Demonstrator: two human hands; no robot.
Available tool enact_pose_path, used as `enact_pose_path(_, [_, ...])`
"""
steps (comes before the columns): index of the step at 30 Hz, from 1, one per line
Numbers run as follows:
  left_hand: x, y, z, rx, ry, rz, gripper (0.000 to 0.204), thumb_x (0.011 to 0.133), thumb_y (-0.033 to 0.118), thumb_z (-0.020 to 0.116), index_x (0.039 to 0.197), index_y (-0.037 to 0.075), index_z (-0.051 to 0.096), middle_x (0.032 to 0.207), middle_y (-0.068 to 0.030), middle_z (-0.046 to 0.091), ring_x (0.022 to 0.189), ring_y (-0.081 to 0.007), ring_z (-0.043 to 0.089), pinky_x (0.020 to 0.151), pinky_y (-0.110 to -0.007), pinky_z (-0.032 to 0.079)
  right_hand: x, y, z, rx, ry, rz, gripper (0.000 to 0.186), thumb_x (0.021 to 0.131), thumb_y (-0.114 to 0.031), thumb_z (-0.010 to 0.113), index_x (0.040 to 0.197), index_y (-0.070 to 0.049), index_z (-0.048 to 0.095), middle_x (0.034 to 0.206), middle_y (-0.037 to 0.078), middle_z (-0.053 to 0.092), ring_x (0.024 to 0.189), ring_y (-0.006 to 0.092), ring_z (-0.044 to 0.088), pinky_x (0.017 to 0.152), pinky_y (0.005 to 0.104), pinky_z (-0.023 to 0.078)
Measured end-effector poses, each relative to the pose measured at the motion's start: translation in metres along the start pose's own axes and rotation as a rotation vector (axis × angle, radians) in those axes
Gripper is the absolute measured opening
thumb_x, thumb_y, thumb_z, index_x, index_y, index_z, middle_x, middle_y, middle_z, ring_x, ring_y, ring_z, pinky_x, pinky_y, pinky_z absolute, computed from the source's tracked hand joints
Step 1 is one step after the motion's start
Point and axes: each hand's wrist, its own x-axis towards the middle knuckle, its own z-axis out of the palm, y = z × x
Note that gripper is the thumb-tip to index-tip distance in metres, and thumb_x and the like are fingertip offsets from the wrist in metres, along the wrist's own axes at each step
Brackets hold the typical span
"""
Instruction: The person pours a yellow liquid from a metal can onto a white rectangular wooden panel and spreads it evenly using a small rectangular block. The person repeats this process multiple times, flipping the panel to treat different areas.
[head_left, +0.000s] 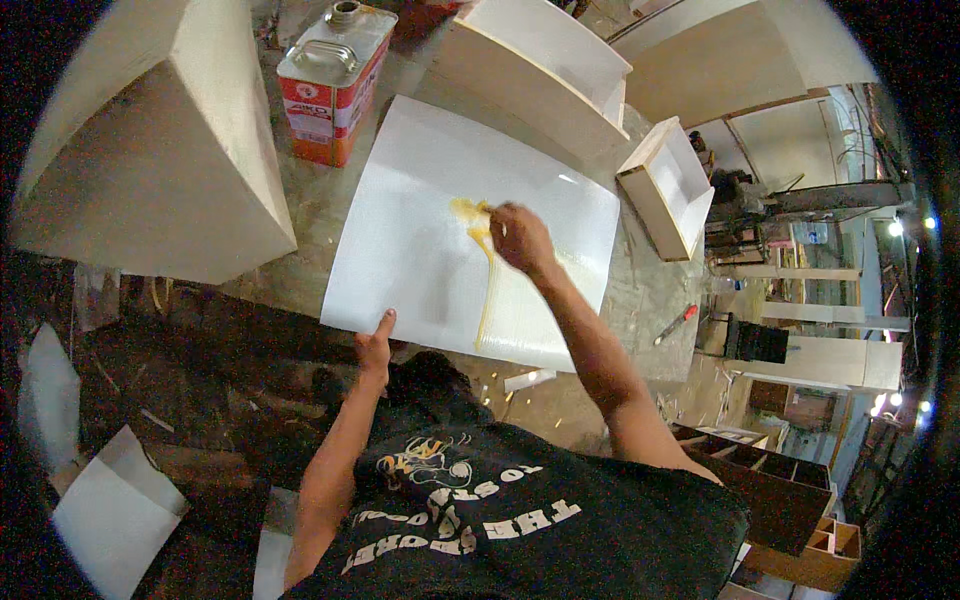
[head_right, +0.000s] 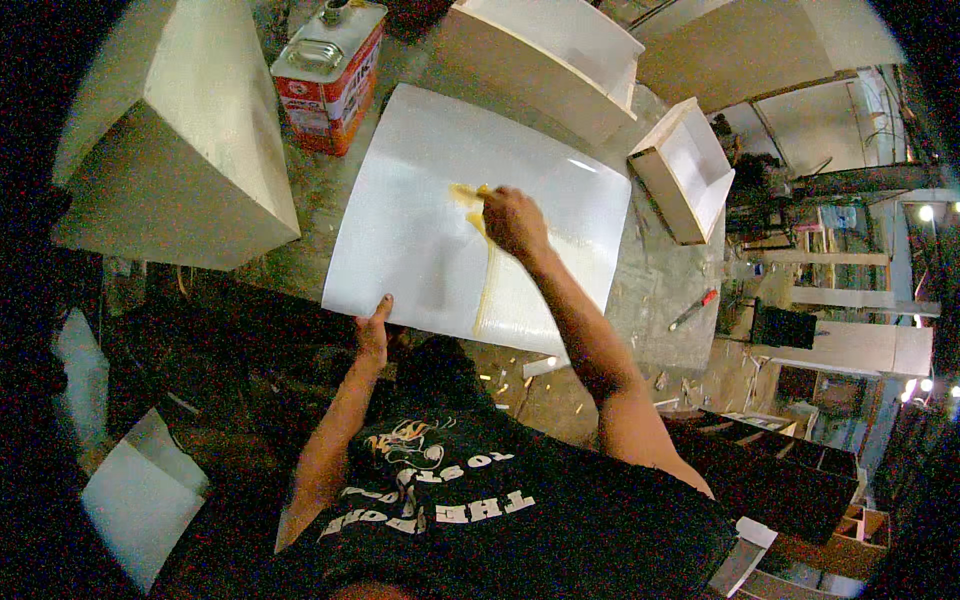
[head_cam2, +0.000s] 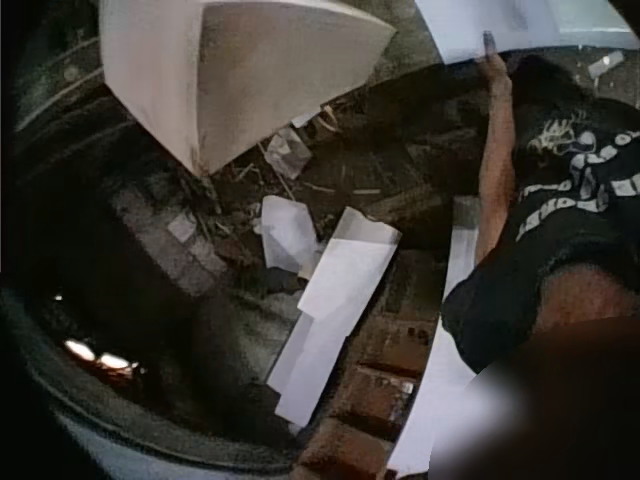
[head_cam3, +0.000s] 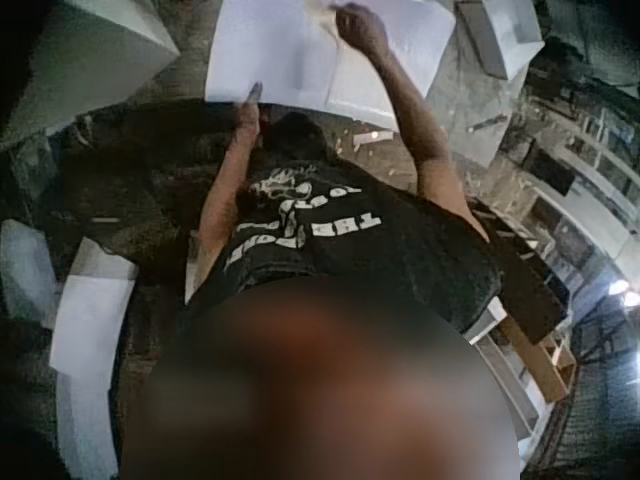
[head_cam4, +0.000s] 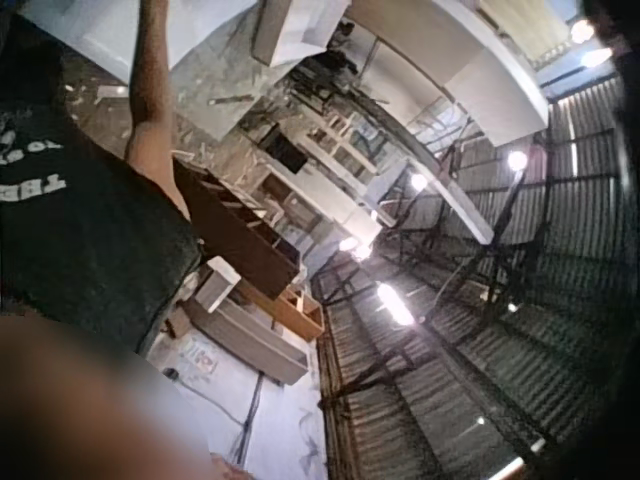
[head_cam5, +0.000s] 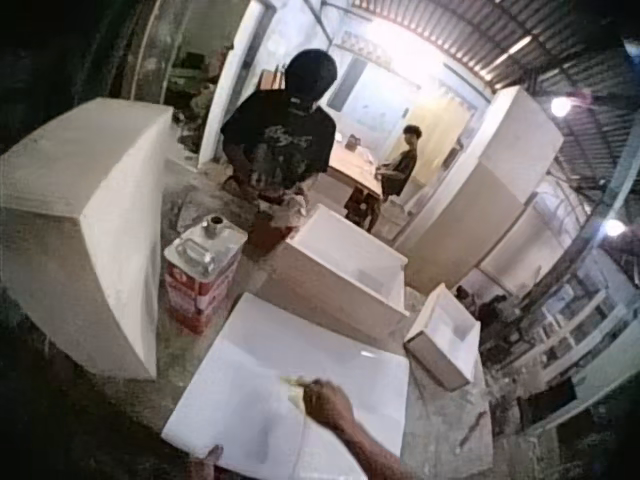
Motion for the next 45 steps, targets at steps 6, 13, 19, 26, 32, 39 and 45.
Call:
enact_pose_path(6, [-0.008,0.019,-0.005,-0.004,-0.063,-0.326,0.058,0.087,0.033,0.077,0.130,-0.001,0.057,0.127,-0.0101,0.061,0.115,-0.0247,0.055,0.103,-0.041,0.041,0.038,0.030,0.009,0.101,-0.081,0.001,0.026,0.093,-0.012,0.053,0.112,-0.008,0.070,0.106,0.019,0.069,0.096,0.0367,0.066,0.083,0.0463,0.054])
enact_pose_path(13, [-0.005,0.012,-0.004,-0.059,-0.122,-0.079,0.043,0.092,0.031,0.071,0.120,-0.001,0.063,0.109,-0.0074,0.065,0.093,-0.0198,0.062,0.072,-0.035,0.053,-0.051,-0.006,0.012,0.027,-0.150,0.028,0.038,0.089,-0.002,0.049,0.117,-0.018,0.071,0.101,0.017,0.071,0.094,0.0359,0.068,0.080,0.0449,0.056])
enact_pose_path(19, [0.005,0.003,-0.009,0.063,-0.129,-0.086,0.053,0.092,0.035,0.071,0.127,-0.003,0.060,0.126,-0.0133,0.063,0.115,-0.0270,0.057,0.104,-0.041,0.039,-0.145,-0.062,0.024,0.113,-0.105,0.073,0.028,0.088,-0.005,0.055,0.109,-0.012,0.071,0.099,0.015,0.070,0.090,0.0361,0.066,0.078,0.0456,0.056])
enact_pose_path(26, [0.004,-0.001,-0.011,0.121,-0.176,-0.083,0.066,0.090,0.046,0.071,0.130,-0.005,0.058,0.135,-0.0147,0.059,0.122,-0.0269,0.053,0.105,-0.042,0.041,-0.242,-0.100,0.078,0.085,-0.538,0.343,0.031,0.091,-0.018,0.060,0.121,-0.017,0.069,0.108,0.013,0.072,0.092,0.0343,0.068,0.080,0.0480,0.054])
enact_pose_path(32, [0.036,-0.026,-0.025,0.110,-0.158,-0.267,0.082,0.085,0.045,0.075,0.144,-0.002,0.043,0.144,-0.0141,0.050,0.130,-0.0302,0.048,0.109,-0.046,0.036,-0.240,-0.139,0.028,1.139,-0.141,0.490,0.032,0.100,-0.019,0.059,0.128,-0.004,0.065,0.108,0.003,0.072,0.098,0.0127,0.066,0.091,0.0343,0.054])
enact_pose_path(39, [0.062,-0.004,-0.066,-0.057,-0.233,-0.202,0.070,0.084,0.045,0.077,0.130,-0.004,0.056,0.129,-0.0156,0.059,0.117,-0.0276,0.055,0.103,-0.046,0.041,-0.093,-0.100,-0.082,1.097,0.116,0.332,0.032,0.100,-0.020,0.056,0.117,0.005,0.067,0.100,0.005,0.072,0.091,0.0152,0.066,0.086,0.0338,0.054])
enact_pose_path(45, [0.046,0.011,-0.067,0.133,-0.076,-0.069,0.057,0.085,0.038,0.078,0.120,-0.006,0.064,0.121,-0.0112,0.065,0.107,-0.0225,0.059,0.095,-0.037,0.045,0.038,-0.044,-0.032,0.375,0.098,0.144,0.025,0.094,-0.016,0.053,0.105,-0.002,0.070,0.085,0.018,0.070,0.074,0.0305,0.066,0.072,0.0402,0.053])
